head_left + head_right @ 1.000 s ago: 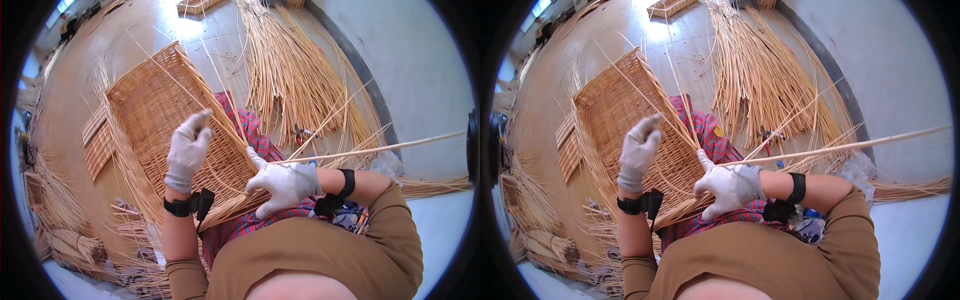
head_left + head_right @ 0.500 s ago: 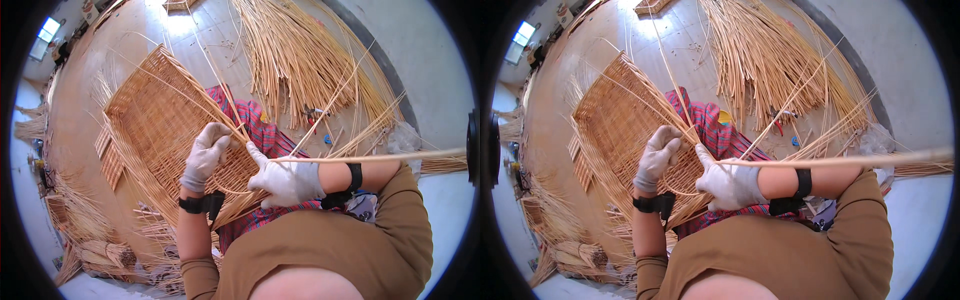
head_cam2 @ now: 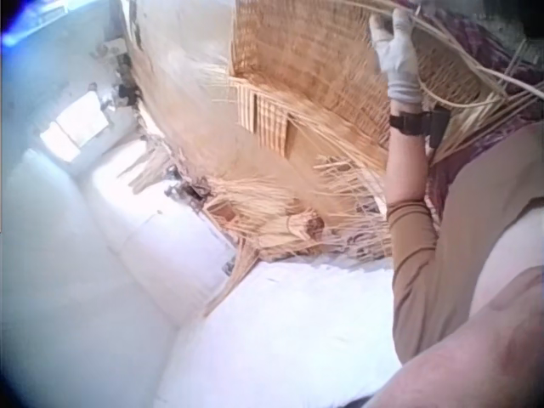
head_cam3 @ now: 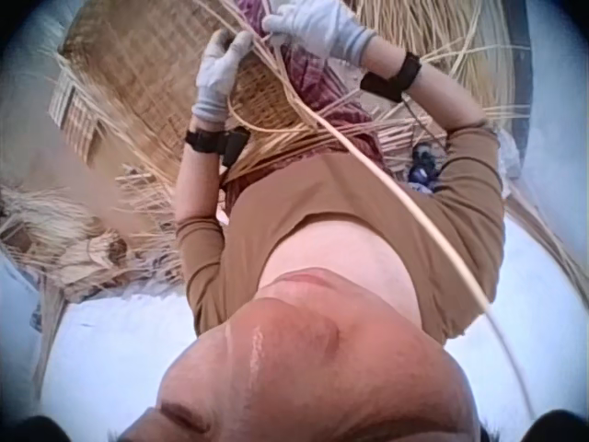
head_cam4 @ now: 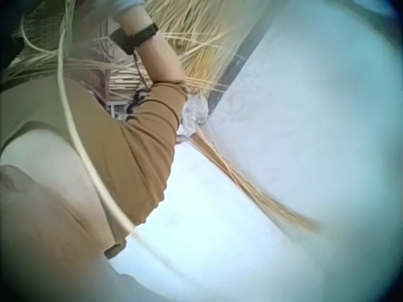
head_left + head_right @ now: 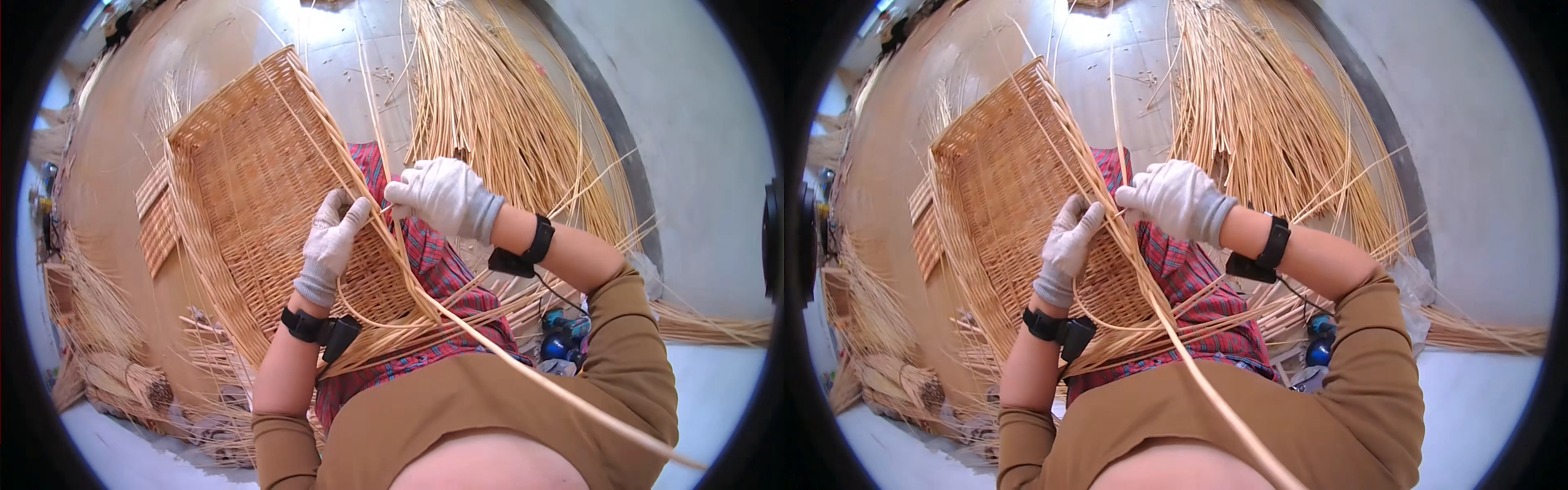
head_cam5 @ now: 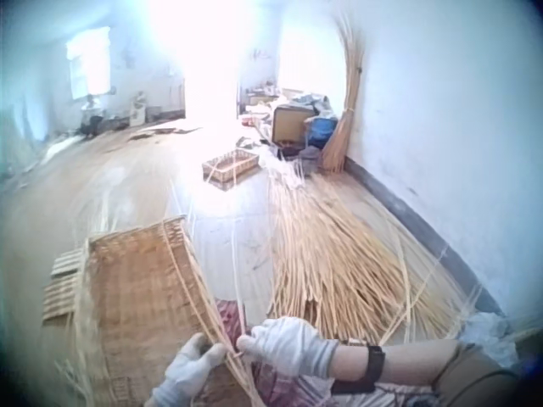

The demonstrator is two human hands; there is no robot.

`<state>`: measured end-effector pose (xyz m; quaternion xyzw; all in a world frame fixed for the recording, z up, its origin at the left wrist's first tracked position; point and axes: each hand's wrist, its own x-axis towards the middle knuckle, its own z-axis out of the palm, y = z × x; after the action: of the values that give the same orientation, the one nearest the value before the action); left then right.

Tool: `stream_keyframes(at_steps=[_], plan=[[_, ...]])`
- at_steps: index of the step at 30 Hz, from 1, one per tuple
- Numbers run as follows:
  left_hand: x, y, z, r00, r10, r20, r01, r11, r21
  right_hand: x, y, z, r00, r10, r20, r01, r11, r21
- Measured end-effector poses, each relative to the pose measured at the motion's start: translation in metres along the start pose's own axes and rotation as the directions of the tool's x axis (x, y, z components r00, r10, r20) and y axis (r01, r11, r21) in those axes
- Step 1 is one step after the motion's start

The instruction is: Weaving a large wicker basket using long plant stems.

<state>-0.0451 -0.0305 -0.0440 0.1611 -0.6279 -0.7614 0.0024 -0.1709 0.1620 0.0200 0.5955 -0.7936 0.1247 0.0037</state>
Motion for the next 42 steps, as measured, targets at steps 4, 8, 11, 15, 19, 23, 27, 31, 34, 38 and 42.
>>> stream_keyframes(at_steps=[4,8,11,15,19,23,27,31,34,38,42], plan=[[0.001,-0.018,-0.012,0.999,-0.016,-0.037,0.012,0.996,-0.094,0.012,0.034,-0.007,0.953,-0.3,-0.038,0.282,0.929,-0.241],[-0.001,-0.011,0.0,0.998,-0.046,-0.044,0.031,0.952,-0.303,0.029,0.127,-0.051,0.939,-0.318,0.131,0.335,0.755,-0.563],[0.0,-0.015,-0.007,0.998,0.04,-0.039,-0.043,0.996,-0.072,0.079,0.078,-0.058,0.863,-0.419,-0.281,0.255,0.843,-0.474],[-0.004,-0.017,-0.016,1.0,0.023,-0.017,-0.025,0.989,-0.148,0.068,0.02,-0.014,0.932,0.319,-0.172,-0.277,0.933,0.229],[-0.002,-0.012,-0.008,1.0,0.002,-0.022,-0.005,0.989,-0.147,-0.015,-0.065,-0.024,0.778,0.399,0.486,-0.584,0.745,0.323],[-0.007,-0.013,-0.014,0.997,0.067,-0.05,-0.064,0.997,0.054,-0.036,-0.081,0.027,0.846,0.473,0.245,-0.518,0.625,0.583],[-0.032,0.025,-0.017,0.89,-0.156,0.429,-0.153,0.783,0.603,-0.045,-0.068,0.028,0.846,0.433,0.312,-0.517,0.521,0.679],[-0.08,0.06,0.016,0.654,-0.243,0.716,-0.475,0.606,0.639,-0.082,-0.031,-0.012,0.836,-0.059,0.546,-0.371,0.672,0.641],[-0.093,0.056,0.036,0.661,-0.234,0.713,-0.545,0.504,0.67,-0.107,-0.015,-0.029,0.783,0.072,0.618,-0.462,0.733,0.5],[-0.098,0.034,0.041,0.699,-0.16,0.697,-0.583,0.438,0.685,-0.1,-0.001,-0.001,0.702,0.011,0.712,-0.516,0.697,0.498],[-0.102,0.021,0.041,0.653,-0.149,0.742,-0.626,0.445,0.64,-0.084,-0.008,0.063,0.973,-0.052,0.226,-0.122,0.713,0.691]])
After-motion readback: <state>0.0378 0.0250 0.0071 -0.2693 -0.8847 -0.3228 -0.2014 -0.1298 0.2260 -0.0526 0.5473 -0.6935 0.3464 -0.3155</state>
